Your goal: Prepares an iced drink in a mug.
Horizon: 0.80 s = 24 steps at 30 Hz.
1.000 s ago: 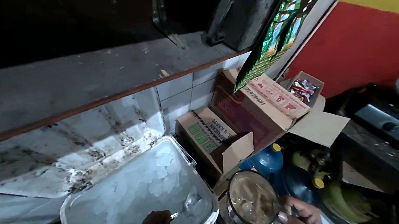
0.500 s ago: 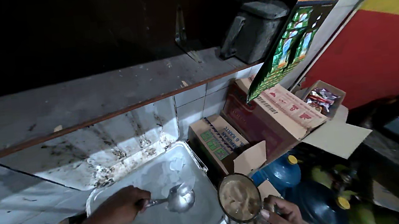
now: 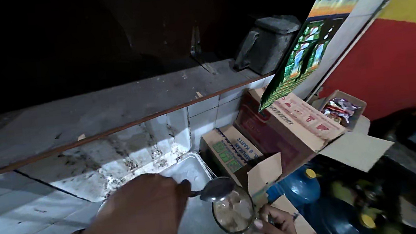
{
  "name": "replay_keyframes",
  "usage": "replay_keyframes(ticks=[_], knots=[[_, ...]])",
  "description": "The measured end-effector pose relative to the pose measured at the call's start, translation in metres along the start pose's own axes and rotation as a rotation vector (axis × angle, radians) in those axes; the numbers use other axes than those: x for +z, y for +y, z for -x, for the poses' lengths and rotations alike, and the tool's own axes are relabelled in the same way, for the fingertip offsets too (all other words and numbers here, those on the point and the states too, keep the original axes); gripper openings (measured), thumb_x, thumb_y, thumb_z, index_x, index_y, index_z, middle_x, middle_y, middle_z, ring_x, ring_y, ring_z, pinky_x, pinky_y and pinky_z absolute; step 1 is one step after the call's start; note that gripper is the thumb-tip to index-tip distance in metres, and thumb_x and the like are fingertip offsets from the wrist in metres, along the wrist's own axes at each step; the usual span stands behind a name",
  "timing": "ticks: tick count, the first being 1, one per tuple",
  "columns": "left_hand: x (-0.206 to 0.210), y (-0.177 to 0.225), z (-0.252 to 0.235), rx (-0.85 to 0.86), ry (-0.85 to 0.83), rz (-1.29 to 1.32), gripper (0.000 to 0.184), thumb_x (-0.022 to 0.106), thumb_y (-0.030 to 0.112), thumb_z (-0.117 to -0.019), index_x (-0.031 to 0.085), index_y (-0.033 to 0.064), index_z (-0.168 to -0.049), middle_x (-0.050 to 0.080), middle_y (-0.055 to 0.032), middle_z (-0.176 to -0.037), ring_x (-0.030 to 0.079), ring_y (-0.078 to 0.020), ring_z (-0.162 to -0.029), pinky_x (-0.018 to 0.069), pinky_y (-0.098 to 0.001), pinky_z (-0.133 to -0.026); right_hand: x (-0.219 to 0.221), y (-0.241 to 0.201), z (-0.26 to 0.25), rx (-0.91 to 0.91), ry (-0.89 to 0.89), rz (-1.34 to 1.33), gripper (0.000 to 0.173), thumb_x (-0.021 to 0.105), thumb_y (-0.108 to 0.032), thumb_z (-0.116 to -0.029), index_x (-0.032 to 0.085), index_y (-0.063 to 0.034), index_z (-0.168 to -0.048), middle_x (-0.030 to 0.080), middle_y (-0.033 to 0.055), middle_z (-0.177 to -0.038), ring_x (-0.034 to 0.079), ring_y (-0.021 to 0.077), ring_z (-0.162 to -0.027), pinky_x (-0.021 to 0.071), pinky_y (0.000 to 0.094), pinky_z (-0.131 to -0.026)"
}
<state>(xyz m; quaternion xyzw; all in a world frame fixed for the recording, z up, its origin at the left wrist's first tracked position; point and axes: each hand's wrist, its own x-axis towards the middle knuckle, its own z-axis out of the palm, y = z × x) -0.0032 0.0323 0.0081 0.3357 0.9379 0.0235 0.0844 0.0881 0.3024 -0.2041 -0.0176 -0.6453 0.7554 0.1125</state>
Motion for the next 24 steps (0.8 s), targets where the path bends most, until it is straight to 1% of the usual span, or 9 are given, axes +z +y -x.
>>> replay_keyframes(ticks=[1, 3, 5, 8, 9, 11, 14, 18, 24], knots=[[-0.003, -0.005, 0.007, -0.021, 0.016, -0.029, 0.010, 0.066, 0.004, -0.0891, 0.072, 0.0032, -0.098, 0.067, -0.0191, -0.075, 0.069, -0.0437, -0.071, 0.0524, -0.0599, -0.060, -0.002, 0.000, 0.000, -0.008, 0.001, -0.013, 0.014, 0.076, -0.015, -0.0829, 0.070, -0.0228, -0.073, 0.063, -0.0160, -0.068, 0.055, -0.0079, -0.061, 0.0453, 0.0133, -0.057], [0.002, -0.021, 0.017, -0.099, 0.004, 0.017, 0.010, 0.063, 0.005, -0.0940, 0.071, 0.0016, -0.097, 0.067, -0.0221, -0.075, 0.069, -0.0469, -0.071, 0.0521, -0.0631, -0.061, -0.007, -0.003, 0.000, -0.031, -0.007, -0.028, 0.014, 0.076, -0.019, -0.0841, 0.069, -0.0223, -0.072, 0.059, -0.0161, -0.065, 0.052, -0.0082, -0.059, 0.0430, 0.0124, -0.055], [0.031, -0.036, 0.009, -0.200, -0.138, 0.126, 0.016, 0.058, 0.006, -0.0983, 0.070, -0.0024, -0.102, 0.068, -0.0283, -0.083, 0.068, -0.0524, -0.083, 0.0513, -0.0680, -0.070, -0.013, -0.009, 0.000, -0.045, 0.007, -0.038, 0.012, 0.077, -0.021, -0.0835, 0.070, -0.0229, -0.073, 0.059, -0.0158, -0.065, 0.052, -0.0080, -0.058, 0.0436, 0.0123, -0.054], [0.132, -0.041, -0.035, -0.377, -0.561, 0.268, 0.029, 0.053, 0.013, -0.1036, 0.066, -0.0042, -0.124, 0.065, -0.0302, -0.123, 0.060, -0.0491, -0.120, 0.0463, -0.0647, -0.101, -0.024, -0.022, 0.004, -0.053, 0.021, -0.026, 0.011, 0.076, -0.024, -0.0846, 0.071, -0.0253, -0.075, 0.061, -0.0157, -0.067, 0.055, -0.0073, -0.060, 0.0457, 0.0131, -0.056], [0.176, -0.036, -0.045, -0.415, -0.617, 0.321, 0.032, 0.052, 0.015, -0.1045, 0.065, -0.0046, -0.127, 0.063, -0.0290, -0.131, 0.058, -0.0466, -0.127, 0.0443, -0.0625, -0.105, -0.027, -0.027, 0.006, -0.060, 0.025, -0.013, 0.010, 0.076, -0.024, -0.0850, 0.072, -0.0263, -0.076, 0.062, -0.0164, -0.068, 0.055, -0.0078, -0.062, 0.0457, 0.0127, -0.057], [0.253, -0.018, -0.055, -0.433, -0.634, 0.379, 0.034, 0.049, 0.014, -0.1053, 0.064, -0.0063, -0.128, 0.061, -0.0281, -0.135, 0.057, -0.0447, -0.130, 0.0441, -0.0602, -0.107, -0.033, -0.037, 0.009, -0.099, 0.021, 0.017, 0.009, 0.074, -0.024, -0.0874, 0.073, -0.0271, -0.079, 0.064, -0.0177, -0.070, 0.056, -0.0090, -0.063, 0.0459, 0.0114, -0.058], [0.330, 0.017, -0.074, -0.458, -0.618, 0.392, 0.036, 0.043, 0.011, -0.1069, 0.062, -0.0069, -0.132, 0.061, -0.0264, -0.137, 0.058, -0.0419, -0.130, 0.0463, -0.0542, -0.108, -0.039, -0.054, 0.016, -0.134, 0.016, 0.067, 0.008, 0.072, -0.023, -0.0904, 0.073, -0.0274, -0.084, 0.063, -0.0197, -0.071, 0.054, -0.0108, -0.064, 0.0446, 0.0096, -0.060], [0.361, 0.046, -0.108, -0.372, -0.787, 0.367, 0.034, 0.046, 0.011, -0.1056, 0.064, -0.0040, -0.130, 0.061, -0.0234, -0.139, 0.058, -0.0403, -0.130, 0.0483, -0.0554, -0.106, -0.043, -0.074, 0.029, -0.107, 0.045, 0.102, 0.007, 0.072, -0.022, -0.0906, 0.075, -0.0267, -0.087, 0.067, -0.0195, -0.076, 0.059, -0.0105, -0.068, 0.0479, 0.0095, -0.062], [0.323, 0.013, -0.092, -0.193, -0.857, 0.297, 0.032, 0.053, 0.014, -0.1016, 0.064, -0.0036, -0.126, 0.063, -0.0255, -0.133, 0.060, -0.0423, -0.126, 0.0503, -0.0594, -0.100, -0.052, -0.084, 0.040, -0.114, 0.087, 0.145, 0.005, 0.072, -0.024, -0.0908, 0.077, -0.0267, -0.089, 0.070, -0.0195, -0.080, 0.062, -0.0103, -0.074, 0.0504, 0.0102, -0.068]])
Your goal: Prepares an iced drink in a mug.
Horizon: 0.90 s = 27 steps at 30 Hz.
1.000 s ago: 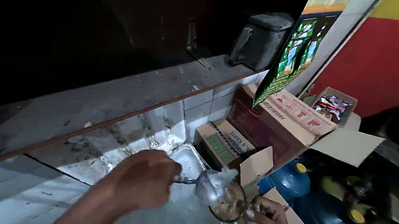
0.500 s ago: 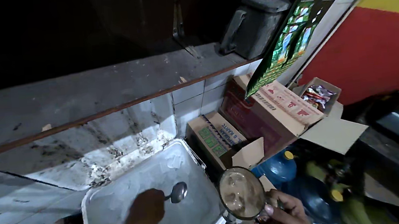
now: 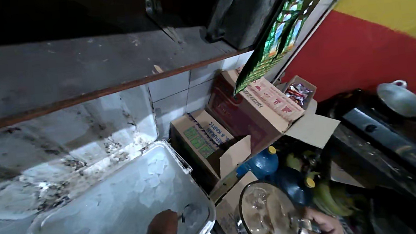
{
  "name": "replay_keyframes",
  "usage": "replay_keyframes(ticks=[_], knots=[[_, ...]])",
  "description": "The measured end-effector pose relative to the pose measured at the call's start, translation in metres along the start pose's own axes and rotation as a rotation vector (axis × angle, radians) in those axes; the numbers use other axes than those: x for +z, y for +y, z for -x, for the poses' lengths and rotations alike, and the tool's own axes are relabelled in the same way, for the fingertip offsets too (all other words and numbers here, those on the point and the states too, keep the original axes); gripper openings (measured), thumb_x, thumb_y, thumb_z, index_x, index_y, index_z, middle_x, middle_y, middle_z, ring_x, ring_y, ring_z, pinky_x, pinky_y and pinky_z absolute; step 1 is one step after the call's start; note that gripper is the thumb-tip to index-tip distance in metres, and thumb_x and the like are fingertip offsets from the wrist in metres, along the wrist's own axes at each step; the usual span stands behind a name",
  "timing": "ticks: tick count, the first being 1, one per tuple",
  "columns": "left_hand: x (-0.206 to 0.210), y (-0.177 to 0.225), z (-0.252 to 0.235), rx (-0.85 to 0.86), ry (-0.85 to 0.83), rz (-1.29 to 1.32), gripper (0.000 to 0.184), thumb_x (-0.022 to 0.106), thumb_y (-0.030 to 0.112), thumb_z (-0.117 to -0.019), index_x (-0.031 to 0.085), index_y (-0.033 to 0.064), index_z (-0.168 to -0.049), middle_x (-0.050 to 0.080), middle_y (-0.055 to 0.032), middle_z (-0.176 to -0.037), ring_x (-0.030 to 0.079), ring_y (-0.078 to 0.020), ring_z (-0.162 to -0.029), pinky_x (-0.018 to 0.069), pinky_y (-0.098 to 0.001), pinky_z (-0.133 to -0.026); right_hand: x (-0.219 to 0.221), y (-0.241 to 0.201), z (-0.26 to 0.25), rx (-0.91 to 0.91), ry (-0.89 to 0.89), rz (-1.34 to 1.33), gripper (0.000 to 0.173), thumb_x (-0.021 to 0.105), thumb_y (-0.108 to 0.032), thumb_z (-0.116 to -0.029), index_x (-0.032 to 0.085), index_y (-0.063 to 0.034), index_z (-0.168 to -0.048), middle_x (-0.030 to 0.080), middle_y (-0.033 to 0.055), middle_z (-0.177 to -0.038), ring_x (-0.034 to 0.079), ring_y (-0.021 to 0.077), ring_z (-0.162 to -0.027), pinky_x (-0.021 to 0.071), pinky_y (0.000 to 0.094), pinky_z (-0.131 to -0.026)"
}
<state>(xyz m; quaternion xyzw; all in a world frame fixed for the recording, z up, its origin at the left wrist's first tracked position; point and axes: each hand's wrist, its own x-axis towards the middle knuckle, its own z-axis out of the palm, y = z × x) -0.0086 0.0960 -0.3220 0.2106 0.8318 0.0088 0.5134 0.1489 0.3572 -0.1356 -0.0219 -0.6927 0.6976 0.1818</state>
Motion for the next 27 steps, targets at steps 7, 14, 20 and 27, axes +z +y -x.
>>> replay_keyframes(ticks=[7, 14, 20, 27], knots=[[0.046, -0.009, 0.009, -0.002, 0.137, 0.189, 0.036, 0.055, 0.014, -0.1015, 0.060, -0.0008, -0.134, 0.065, -0.0278, -0.128, 0.061, -0.0435, -0.125, 0.0493, -0.0584, -0.103, 0.001, 0.008, -0.003, -0.005, -0.013, -0.055, 0.008, 0.072, -0.020, -0.0903, 0.074, -0.0250, -0.085, 0.064, -0.0192, -0.071, 0.056, -0.0108, -0.064, 0.0457, 0.0092, -0.060], [0.068, -0.018, 0.016, 0.021, 0.105, 0.352, 0.034, 0.053, 0.016, -0.1057, 0.059, -0.0044, -0.131, 0.066, -0.0304, -0.125, 0.062, -0.0466, -0.123, 0.0479, -0.0604, -0.103, 0.006, 0.015, -0.011, -0.023, -0.040, -0.088, 0.006, 0.073, -0.021, -0.0901, 0.075, -0.0240, -0.086, 0.066, -0.0179, -0.073, 0.058, -0.0102, -0.066, 0.0474, 0.0096, -0.061], [0.090, -0.054, 0.005, 0.217, 0.220, 0.518, 0.030, 0.050, 0.010, -0.1062, 0.066, -0.0136, -0.115, 0.067, -0.0337, -0.112, 0.064, -0.0484, -0.111, 0.0458, -0.0612, -0.101, 0.008, 0.021, -0.012, 0.007, -0.036, -0.105, 0.009, 0.073, -0.020, -0.0891, 0.074, -0.0261, -0.082, 0.062, -0.0190, -0.068, 0.053, -0.0108, -0.060, 0.0427, 0.0090, -0.055], [0.070, -0.070, 0.029, 0.239, 0.208, 0.501, 0.032, 0.046, 0.010, -0.1076, 0.067, -0.0124, -0.114, 0.069, -0.0315, -0.107, 0.066, -0.0455, -0.105, 0.0466, -0.0599, -0.099, 0.013, 0.033, -0.015, -0.002, -0.036, -0.103, 0.007, 0.073, -0.021, -0.0884, 0.075, -0.0257, -0.083, 0.064, -0.0171, -0.071, 0.056, -0.0089, -0.063, 0.0457, 0.0110, -0.058]])
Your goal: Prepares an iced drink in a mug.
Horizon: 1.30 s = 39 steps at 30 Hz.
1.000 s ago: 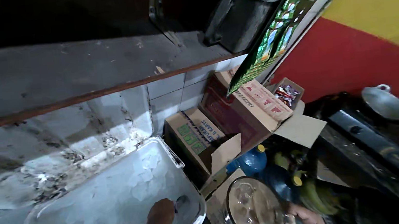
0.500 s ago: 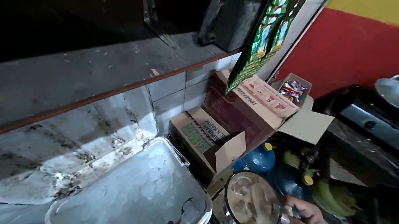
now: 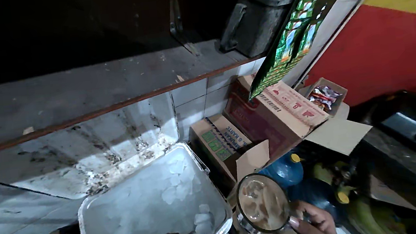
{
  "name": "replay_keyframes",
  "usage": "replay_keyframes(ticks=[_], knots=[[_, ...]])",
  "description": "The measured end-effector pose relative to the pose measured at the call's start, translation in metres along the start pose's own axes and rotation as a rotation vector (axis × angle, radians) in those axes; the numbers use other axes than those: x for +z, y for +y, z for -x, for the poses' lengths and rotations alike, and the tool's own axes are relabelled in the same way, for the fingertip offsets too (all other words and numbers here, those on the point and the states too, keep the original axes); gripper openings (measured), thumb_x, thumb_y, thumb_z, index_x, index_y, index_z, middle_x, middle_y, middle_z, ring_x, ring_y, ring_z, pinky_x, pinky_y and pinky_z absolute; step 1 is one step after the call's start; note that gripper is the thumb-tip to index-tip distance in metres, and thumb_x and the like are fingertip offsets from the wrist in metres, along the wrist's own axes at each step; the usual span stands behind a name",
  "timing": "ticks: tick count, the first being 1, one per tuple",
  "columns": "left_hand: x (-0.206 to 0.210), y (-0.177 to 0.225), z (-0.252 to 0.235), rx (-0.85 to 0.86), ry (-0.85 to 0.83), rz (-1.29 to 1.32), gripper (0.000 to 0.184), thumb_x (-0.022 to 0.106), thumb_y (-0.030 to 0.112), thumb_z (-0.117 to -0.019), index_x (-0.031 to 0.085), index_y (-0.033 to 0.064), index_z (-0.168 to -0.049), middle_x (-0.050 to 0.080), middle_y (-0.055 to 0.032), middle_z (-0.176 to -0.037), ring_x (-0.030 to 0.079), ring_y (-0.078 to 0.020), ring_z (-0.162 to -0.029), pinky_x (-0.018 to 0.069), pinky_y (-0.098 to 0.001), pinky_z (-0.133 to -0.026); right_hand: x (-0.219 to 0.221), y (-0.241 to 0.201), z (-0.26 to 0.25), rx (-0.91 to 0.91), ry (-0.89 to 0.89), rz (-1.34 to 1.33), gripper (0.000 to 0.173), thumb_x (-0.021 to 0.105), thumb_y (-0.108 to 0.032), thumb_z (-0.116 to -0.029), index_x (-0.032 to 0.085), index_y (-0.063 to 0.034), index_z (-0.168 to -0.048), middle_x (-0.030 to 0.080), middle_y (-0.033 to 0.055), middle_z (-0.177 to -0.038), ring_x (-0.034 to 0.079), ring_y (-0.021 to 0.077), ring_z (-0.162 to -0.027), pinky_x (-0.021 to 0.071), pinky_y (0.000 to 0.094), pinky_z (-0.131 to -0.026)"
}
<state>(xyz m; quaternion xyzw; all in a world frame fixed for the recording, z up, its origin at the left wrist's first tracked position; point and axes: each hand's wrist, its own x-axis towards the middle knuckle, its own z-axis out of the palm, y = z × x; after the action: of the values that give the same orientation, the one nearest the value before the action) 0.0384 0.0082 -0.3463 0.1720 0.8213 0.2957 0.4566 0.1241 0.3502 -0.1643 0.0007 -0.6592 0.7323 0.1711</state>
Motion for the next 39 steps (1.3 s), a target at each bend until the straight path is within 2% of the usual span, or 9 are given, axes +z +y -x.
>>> replay_keyframes(ticks=[7, 12, 16, 19, 24, 29, 32, 35, 39], knots=[[-0.076, 0.029, 0.046, -0.102, -0.014, -0.087, 0.028, 0.049, 0.013, -0.1075, 0.068, -0.0085, -0.112, 0.068, -0.0267, -0.102, 0.064, -0.0389, -0.095, 0.0485, -0.0565, -0.091, 0.006, 0.016, -0.003, 0.030, -0.001, -0.026, 0.011, 0.075, -0.019, -0.0854, 0.072, -0.0241, -0.076, 0.062, -0.0157, -0.068, 0.055, -0.0070, -0.061, 0.0459, 0.0131, -0.057], [-0.155, 0.079, 0.110, -0.064, 0.060, -0.243, 0.026, 0.050, 0.009, -0.1069, 0.068, -0.0094, -0.112, 0.068, -0.0267, -0.101, 0.065, -0.0397, -0.094, 0.0488, -0.0569, -0.091, 0.016, 0.036, -0.007, 0.051, -0.038, -0.016, 0.013, 0.075, -0.017, -0.0850, 0.071, -0.0234, -0.075, 0.062, -0.0155, -0.067, 0.054, -0.0066, -0.059, 0.0455, 0.0138, -0.055], [-0.208, 0.130, 0.163, 0.040, 0.165, -0.311, 0.022, 0.053, 0.005, -0.1043, 0.070, -0.0078, -0.104, 0.066, -0.0213, -0.086, 0.062, -0.0321, -0.077, 0.0503, -0.0528, -0.076, 0.032, 0.046, -0.012, 0.080, -0.044, 0.001, 0.014, 0.074, -0.010, -0.0813, 0.070, -0.0213, -0.073, 0.062, -0.0166, -0.066, 0.054, -0.0075, -0.058, 0.0453, 0.0138, -0.055], [-0.228, 0.178, 0.182, 0.032, 0.168, -0.431, 0.022, 0.054, 0.009, -0.1054, 0.071, -0.0028, -0.100, 0.066, -0.0142, -0.082, 0.062, -0.0255, -0.073, 0.0504, -0.0472, -0.072, 0.047, 0.051, -0.016, 0.096, -0.081, -0.009, 0.016, 0.073, -0.006, -0.0805, 0.068, -0.0193, -0.073, 0.062, -0.0158, -0.066, 0.055, -0.0069, -0.059, 0.0465, 0.0148, -0.056], [-0.222, 0.237, 0.178, -0.042, 0.121, -0.696, 0.023, 0.054, 0.016, -0.1038, 0.071, 0.0015, -0.100, 0.067, -0.0171, -0.086, 0.066, -0.0363, -0.085, 0.0507, -0.0583, -0.075, 0.069, 0.050, -0.018, 0.123, -0.116, -0.028, 0.019, 0.070, -0.001, -0.0818, 0.068, -0.0179, -0.073, 0.061, -0.0158, -0.065, 0.054, -0.0069, -0.058, 0.0463, 0.0151, -0.057], [-0.216, 0.239, 0.194, -0.013, 0.243, -0.752, 0.021, 0.055, 0.016, -0.1024, 0.070, 0.0029, -0.098, 0.066, -0.0167, -0.086, 0.066, -0.0373, -0.087, 0.0516, -0.0584, -0.076, 0.073, 0.048, -0.019, 0.111, -0.104, -0.074, 0.017, 0.071, -0.005, -0.0827, 0.069, -0.0186, -0.073, 0.062, -0.0154, -0.066, 0.054, -0.0074, -0.059, 0.0458, 0.0144, -0.056], [-0.222, 0.229, 0.209, -0.019, 0.310, -0.695, 0.017, 0.057, 0.016, -0.1019, 0.072, 0.0070, -0.097, 0.066, -0.0125, -0.080, 0.065, -0.0325, -0.079, 0.0508, -0.0543, -0.070, 0.070, 0.044, -0.021, 0.095, -0.092, -0.117, 0.016, 0.073, -0.009, -0.0824, 0.069, -0.0209, -0.072, 0.062, -0.0160, -0.066, 0.054, -0.0078, -0.059, 0.0445, 0.0137, -0.055], [-0.225, 0.213, 0.224, 0.041, 0.395, -0.630, 0.016, 0.059, 0.009, -0.1011, 0.072, 0.0025, -0.095, 0.067, -0.0138, -0.077, 0.066, -0.0333, -0.074, 0.0506, -0.0556, -0.069, 0.065, 0.038, -0.023, 0.066, -0.083, -0.156, 0.014, 0.074, -0.013, -0.0824, 0.071, -0.0229, -0.073, 0.063, -0.0160, -0.069, 0.056, -0.0075, -0.062, 0.0464, 0.0140, -0.058], [-0.210, 0.168, 0.215, 0.012, 0.386, -0.395, 0.022, 0.052, 0.004, -0.1042, 0.071, -0.0076, -0.106, 0.069, -0.0293, -0.088, 0.066, -0.0483, -0.084, 0.0484, -0.0684, -0.080, 0.055, 0.027, -0.025, -0.003, -0.079, -0.201, 0.007, 0.076, -0.021, -0.0844, 0.075, -0.0262, -0.080, 0.066, -0.0179, -0.072, 0.058, -0.0081, -0.065, 0.0479, 0.0138, -0.060]])
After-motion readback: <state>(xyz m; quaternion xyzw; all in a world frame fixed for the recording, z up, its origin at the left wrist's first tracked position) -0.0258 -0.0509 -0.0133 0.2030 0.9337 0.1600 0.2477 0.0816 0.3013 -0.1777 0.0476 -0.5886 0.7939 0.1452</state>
